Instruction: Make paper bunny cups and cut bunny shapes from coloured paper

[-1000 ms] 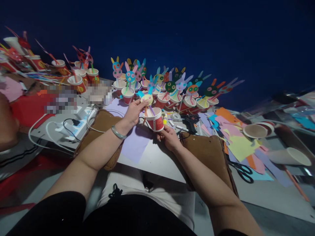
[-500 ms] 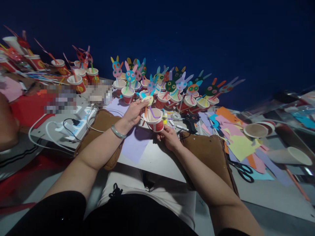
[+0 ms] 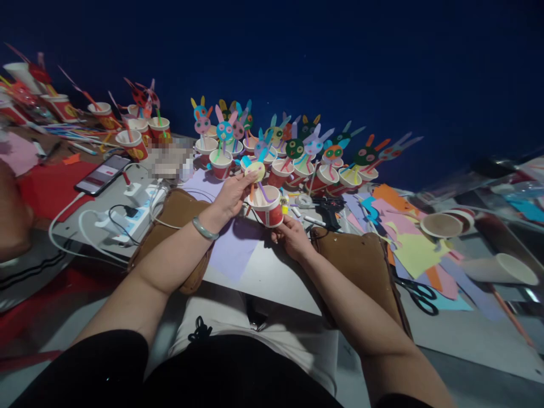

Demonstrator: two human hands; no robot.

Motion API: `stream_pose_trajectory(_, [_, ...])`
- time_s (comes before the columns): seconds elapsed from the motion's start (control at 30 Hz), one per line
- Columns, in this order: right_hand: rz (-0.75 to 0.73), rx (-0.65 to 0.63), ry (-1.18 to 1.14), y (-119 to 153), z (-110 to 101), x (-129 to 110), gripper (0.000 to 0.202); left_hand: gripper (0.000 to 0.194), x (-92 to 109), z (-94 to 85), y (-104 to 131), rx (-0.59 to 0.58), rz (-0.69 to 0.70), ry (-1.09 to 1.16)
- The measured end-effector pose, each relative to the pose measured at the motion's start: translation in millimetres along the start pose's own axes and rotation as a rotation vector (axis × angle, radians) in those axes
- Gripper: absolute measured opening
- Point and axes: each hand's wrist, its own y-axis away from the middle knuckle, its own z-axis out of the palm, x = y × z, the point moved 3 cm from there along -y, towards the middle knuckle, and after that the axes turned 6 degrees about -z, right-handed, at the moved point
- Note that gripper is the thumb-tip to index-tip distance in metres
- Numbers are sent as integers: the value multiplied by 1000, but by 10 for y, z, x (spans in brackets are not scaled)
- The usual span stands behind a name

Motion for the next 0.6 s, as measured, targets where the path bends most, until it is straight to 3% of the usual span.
stream_pose_trajectory(0.33, [0, 14, -29, -11, -5, -7, 49, 37, -21, -50, -39, -33, 69, 10])
stream_pose_trajectory(0.6, [-4, 14, -6, 1, 3, -21, 50, 29, 5, -44, -34, -20, 60, -33])
